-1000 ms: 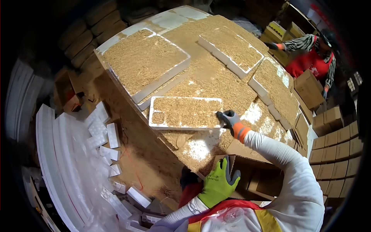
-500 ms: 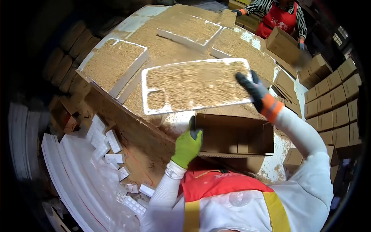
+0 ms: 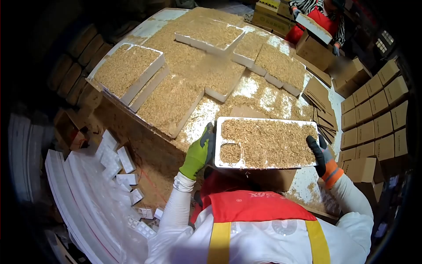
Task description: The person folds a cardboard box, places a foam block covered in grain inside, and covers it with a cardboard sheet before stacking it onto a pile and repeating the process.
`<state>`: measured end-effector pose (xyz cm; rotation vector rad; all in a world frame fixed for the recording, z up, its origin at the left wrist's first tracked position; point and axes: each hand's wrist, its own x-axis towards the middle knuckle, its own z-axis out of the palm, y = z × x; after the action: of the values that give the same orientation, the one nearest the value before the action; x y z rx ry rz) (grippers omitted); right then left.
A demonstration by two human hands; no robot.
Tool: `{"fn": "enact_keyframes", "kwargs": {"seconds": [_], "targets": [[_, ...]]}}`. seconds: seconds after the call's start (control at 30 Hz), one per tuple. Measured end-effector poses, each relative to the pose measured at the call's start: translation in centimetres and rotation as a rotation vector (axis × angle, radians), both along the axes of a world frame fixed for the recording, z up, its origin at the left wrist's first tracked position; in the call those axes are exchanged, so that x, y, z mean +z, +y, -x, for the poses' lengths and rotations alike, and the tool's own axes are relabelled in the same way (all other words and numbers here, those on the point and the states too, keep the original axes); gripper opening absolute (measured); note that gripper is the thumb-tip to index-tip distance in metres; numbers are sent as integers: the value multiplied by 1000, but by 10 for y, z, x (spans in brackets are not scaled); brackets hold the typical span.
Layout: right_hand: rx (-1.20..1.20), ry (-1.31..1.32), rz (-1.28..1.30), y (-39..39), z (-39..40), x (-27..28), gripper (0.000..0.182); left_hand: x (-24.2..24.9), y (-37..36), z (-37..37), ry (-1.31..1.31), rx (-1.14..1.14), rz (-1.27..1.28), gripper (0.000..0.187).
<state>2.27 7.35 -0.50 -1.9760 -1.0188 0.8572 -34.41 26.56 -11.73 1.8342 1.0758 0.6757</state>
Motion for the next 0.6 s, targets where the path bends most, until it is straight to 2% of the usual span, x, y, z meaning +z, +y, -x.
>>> {"fn": "enact_keyframes", "kwargs": {"seconds": [0.07, 0.1, 0.13, 0.17, 0.2, 0.27, 0.33, 0.37, 0.4, 0.47, 0.53, 0.57, 0.6], "targets": [[-49, 75, 33, 10, -3, 4, 72, 15, -3, 0, 6, 5, 17, 48], [-56, 90, 42, 17, -3, 10, 75, 19, -3, -1, 16, -7, 149, 47], [-60, 106, 53, 23, 0, 14, 78, 17, -5, -3, -8, 3, 88, 47], [-177, 96, 45, 28, 8, 12, 83, 13, -4, -6, -31, 18, 26, 46], [-107, -42, 39, 32, 8, 7, 78, 7, -1, -7, -56, 34, -39, 46], [0, -66, -52, 45, 31, 26, 63, -8, -1, -3, 7, 58, -28, 45], [4, 13, 223, 51, 2, 6, 52, -12, -1, -4, -20, 94, -44, 44], [12, 52, 365, 58, 1, 5, 46, -22, 2, -4, -130, 120, 129, 44], [27, 188, 296, 62, 9, 10, 38, -28, 4, -2, -139, 113, 229, 44], [54, 73, 418, 74, 7, 16, 36, -31, 7, 0, -146, 110, 429, 45], [351, -427, 537, 79, -6, 9, 47, -4, 1, -5, -68, 27, 362, 63], [406, -582, 628, 83, -3, 7, 51, 28, 4, -9, 95, 20, 312, 80], [459, -740, 715, 88, 0, 6, 54, 29, 1, -12, 114, 36, 224, 82]]}}
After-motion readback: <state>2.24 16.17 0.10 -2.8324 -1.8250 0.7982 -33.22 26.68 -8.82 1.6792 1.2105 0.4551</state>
